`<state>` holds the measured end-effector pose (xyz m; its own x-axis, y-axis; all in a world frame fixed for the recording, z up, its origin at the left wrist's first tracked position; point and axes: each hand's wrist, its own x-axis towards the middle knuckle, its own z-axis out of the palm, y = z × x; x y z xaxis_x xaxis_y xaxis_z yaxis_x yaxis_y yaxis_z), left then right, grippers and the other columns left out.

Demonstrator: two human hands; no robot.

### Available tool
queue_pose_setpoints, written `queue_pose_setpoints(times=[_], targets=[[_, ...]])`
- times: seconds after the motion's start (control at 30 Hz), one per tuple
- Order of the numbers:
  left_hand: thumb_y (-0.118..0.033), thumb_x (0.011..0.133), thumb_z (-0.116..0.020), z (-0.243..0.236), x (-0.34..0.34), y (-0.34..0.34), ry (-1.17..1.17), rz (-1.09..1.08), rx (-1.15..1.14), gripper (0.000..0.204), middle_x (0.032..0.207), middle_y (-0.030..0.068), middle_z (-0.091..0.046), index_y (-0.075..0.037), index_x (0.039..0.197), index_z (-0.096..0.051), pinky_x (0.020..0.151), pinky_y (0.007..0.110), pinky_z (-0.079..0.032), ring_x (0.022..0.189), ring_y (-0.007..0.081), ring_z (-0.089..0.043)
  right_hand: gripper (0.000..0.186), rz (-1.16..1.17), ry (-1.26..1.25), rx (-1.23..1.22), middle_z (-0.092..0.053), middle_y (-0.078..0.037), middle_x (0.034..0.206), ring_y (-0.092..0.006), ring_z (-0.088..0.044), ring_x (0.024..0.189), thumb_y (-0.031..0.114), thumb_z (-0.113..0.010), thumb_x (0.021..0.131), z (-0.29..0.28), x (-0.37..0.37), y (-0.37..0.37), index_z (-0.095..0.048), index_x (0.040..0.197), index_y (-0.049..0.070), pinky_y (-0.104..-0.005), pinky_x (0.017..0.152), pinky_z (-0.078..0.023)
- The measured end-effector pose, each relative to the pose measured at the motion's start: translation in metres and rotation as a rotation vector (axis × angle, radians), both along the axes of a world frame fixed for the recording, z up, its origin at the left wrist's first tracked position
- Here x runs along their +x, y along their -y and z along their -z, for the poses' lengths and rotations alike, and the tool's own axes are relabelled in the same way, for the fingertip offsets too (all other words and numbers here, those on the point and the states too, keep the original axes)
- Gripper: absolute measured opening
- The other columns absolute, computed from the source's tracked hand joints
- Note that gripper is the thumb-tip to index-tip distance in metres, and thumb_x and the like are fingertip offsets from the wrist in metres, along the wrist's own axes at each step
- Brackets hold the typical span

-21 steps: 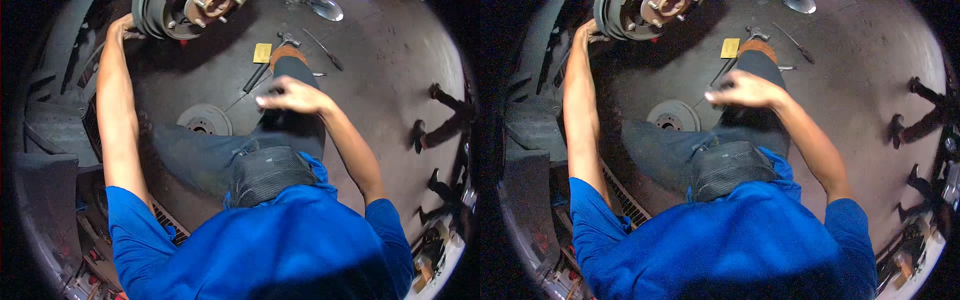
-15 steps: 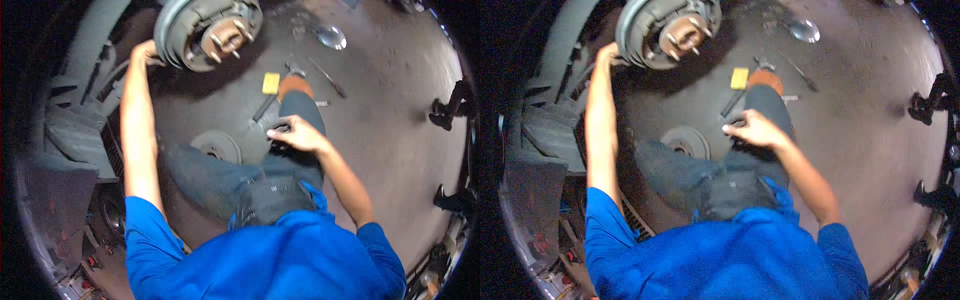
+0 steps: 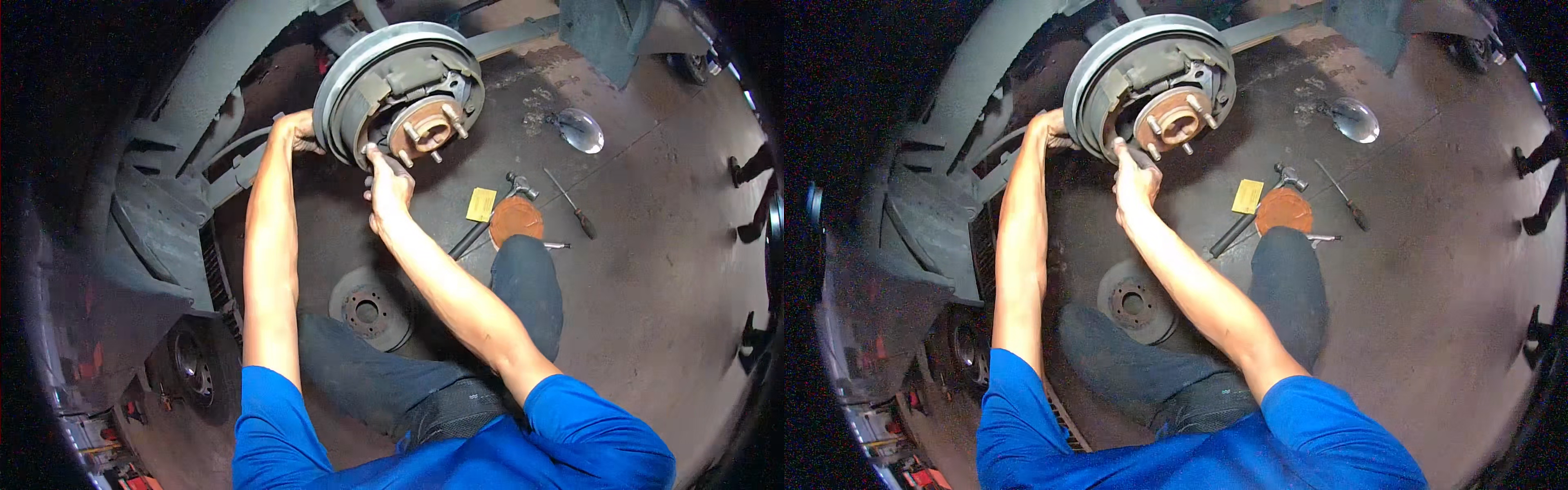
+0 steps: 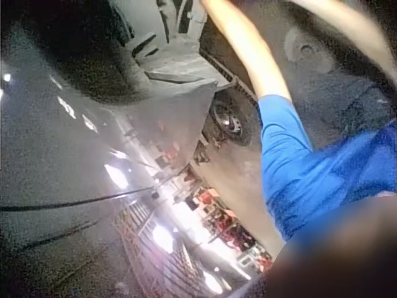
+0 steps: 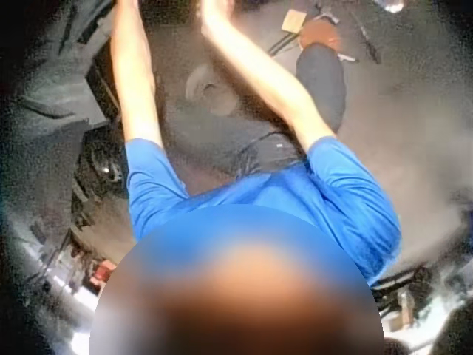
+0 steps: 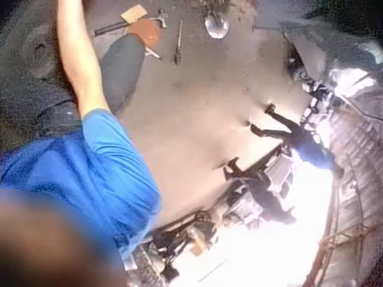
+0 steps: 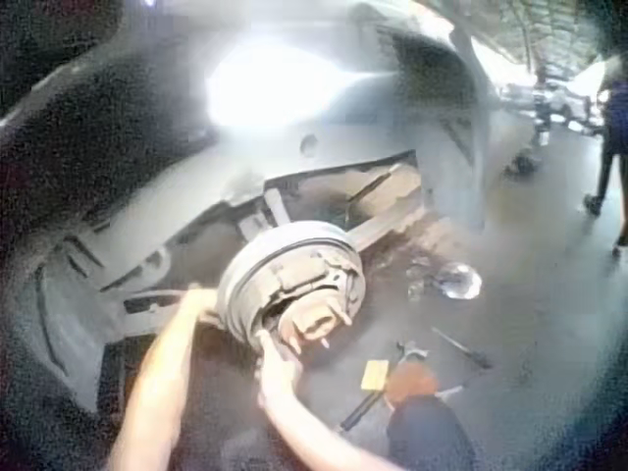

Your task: The recorder is disassembly and inspecting a drum brake assembly on a vehicle.

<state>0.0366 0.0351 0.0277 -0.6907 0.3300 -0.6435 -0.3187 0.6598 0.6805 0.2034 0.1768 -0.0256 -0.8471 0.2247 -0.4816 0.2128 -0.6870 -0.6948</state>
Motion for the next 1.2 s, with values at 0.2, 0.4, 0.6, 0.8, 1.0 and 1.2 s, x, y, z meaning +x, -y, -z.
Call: queue_pose_setpoints(times=[0.2,0.4,0.6,0.8,1.0,1.2], targets=[[-0.016,0.079,-0.069,0.004,-0.010,0.010,-0.064,0.075,-0.094,0.025,0.102,0.0067,-0.066,-0.010,0.103,-0.066,0.070,0.036,-0.052,0.081,0.0186,-0.062,0.028,0.126,-0.005,0.181,-0.056,-0.002,0.058,-0.0101,-0.044,0.041,0.030,-0.073,0.079,0.010,-0.018,0.014,-0.067,0.079,0.002,-0.0266,0.040,-0.035],[-0.014,0.077,-0.069,0.033,-0.043,0.029,-0.256,0.031,-0.159,0.020,0.075,0.0033,-0.064,-0.008,0.096,-0.066,0.038,0.026,-0.038,0.048,0.0105,-0.051,0.023,0.093,-0.035,0.088,-0.058,-0.005,0.064,-0.0116,-0.051,0.046,0.021,-0.059,0.089,0.020,-0.014,0.010,-0.060,0.089,-0.001,-0.0264,0.042,-0.040],[-0.027,0.084,-0.061,0.043,-0.047,0.043,-0.233,-0.072,-0.176,0.036,0.096,0.0069,-0.063,-0.004,0.112,-0.060,0.052,0.028,-0.045,0.069,0.0160,-0.058,0.043,-0.249,0.267,0.894,-0.066,-0.024,0.089,-0.0306,-0.066,0.070,0.034,-0.060,0.083,0.162,0.068,0.002,-0.061,0.096,-0.008,-0.0383,0.066,-0.052],[-0.037,0.089,-0.056,0.059,-0.012,0.032,-0.686,-0.282,0.248,0.043,0.088,0.0028,-0.061,-0.002,0.112,-0.057,0.053,0.025,-0.043,0.068,0.0103,-0.056,0.033,-0.807,0.426,1.075,-0.062,-0.025,0.107,-0.0405,-0.059,0.103,0.024,-0.053,0.082,0.302,0.145,-0.030,-0.062,0.101,-0.001,-0.0500,0.085,-0.048],[-0.036,0.094,-0.054,0.050,0.078,0.031,-0.368,-0.681,0.809,0.028,0.062,-0.0039,-0.042,-0.010,0.085,-0.051,0.039,0.018,-0.030,0.047,0.0045,-0.038,0.018,-0.655,0.069,1.943,-0.064,-0.009,0.099,-0.0217,-0.063,0.091,0.020,-0.059,0.082,0.331,0.098,-0.073,-0.067,0.096,0.013,-0.0292,0.068,-0.054],[-0.028,0.083,-0.064,0.183,0.175,0.027,-0.055,-0.987,0.704,0.021,0.081,0.0031,-0.061,-0.009,0.087,-0.058,0.057,0.023,-0.045,0.069,0.0107,-0.055,0.017,-0.910,-0.067,1.994,-0.065,-0.010,0.095,-0.0224,-0.063,0.090,0.016,-0.057,0.081,0.345,0.079,-0.083,-0.065,0.093,0.008,-0.0322,0.071,-0.055]])
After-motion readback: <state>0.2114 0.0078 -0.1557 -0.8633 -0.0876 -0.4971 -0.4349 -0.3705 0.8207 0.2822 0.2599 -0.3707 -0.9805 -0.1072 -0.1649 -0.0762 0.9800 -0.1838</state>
